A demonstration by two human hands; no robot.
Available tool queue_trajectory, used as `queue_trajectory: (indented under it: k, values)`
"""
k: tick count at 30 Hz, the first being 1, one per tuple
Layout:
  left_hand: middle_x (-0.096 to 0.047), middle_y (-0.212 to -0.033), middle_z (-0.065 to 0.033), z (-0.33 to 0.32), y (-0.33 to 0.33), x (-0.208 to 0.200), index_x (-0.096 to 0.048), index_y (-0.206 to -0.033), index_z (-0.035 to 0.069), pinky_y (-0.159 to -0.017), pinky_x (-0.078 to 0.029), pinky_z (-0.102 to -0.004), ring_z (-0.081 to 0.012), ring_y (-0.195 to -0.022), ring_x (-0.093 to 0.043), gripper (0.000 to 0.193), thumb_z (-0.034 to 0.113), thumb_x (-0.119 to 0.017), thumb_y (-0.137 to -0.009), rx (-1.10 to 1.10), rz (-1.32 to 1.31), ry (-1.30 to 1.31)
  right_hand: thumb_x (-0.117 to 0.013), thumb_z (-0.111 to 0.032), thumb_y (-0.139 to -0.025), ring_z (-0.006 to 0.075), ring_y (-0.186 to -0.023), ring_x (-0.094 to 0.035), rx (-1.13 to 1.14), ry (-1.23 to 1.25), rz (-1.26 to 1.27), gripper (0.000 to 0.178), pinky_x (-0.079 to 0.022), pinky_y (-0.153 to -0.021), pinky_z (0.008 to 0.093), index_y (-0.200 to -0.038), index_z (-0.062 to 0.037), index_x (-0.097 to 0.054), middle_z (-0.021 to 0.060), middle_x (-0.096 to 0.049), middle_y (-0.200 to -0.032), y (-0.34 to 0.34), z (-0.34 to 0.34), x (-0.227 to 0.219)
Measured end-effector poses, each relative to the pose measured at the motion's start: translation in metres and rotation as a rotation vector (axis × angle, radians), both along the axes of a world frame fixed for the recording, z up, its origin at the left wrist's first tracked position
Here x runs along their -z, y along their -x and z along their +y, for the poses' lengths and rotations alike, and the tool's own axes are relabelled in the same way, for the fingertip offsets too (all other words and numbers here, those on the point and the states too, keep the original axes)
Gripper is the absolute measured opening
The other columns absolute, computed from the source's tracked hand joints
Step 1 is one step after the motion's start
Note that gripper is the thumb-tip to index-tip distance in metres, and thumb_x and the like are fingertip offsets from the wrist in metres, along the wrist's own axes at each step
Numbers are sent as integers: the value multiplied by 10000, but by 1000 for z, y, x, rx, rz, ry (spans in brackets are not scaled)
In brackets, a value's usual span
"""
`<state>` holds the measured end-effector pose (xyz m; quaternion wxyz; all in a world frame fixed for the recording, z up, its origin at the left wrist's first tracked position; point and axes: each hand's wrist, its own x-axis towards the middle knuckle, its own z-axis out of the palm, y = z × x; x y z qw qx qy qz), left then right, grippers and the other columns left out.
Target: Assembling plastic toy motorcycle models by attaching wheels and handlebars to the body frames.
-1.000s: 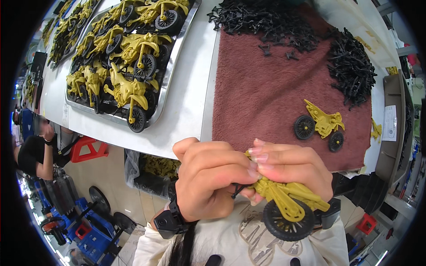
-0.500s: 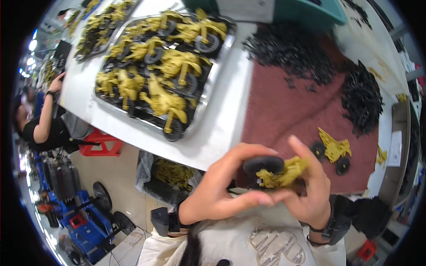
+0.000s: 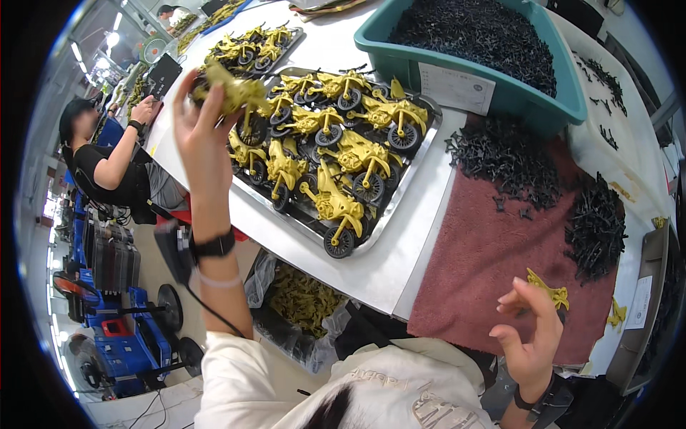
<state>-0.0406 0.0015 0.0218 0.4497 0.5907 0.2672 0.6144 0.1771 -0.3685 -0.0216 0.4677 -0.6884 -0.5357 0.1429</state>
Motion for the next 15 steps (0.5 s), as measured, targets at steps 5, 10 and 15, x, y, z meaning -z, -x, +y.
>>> queue_trajectory:
  k: [5, 10, 15]
  values:
    - [-530, -1175, -163, 80, -21, 25, -421, -1267, 12, -840, -585, -368, -219, -1000, -622, 464, 130, -672, -896, -7, 200, 98, -775, -122, -736, 263, -728, -608, -25, 6, -108, 321, -477, -621, 324, -1026, -28, -673, 123, -622, -908, 4, 12, -6]
    - [-545, -1138, -168, 134, -34, 55, -504, -1182, -24, -898, -480, -366, -256, -1065, -568, 525, 307, -733, -844, -342, 700, -311, -756, -94, -729, 243, -782, -604, 23, 61, -131, 277, -476, -702, 317, -982, -13, -675, 124, -619, -922, 6, 8, -15]
    - [-559, -1090, -225, 135, -25, 75, -572, -1153, 36, -896, -445, -441, -392, -1045, -533, 503, 470, -587, -898, -434, 1378, -582, -750, -81, -730, 247, -770, -604, 85, 116, -38, 250, -479, -683, 316, -961, -18, -678, 121, -624, -911, 2, -3, -11]
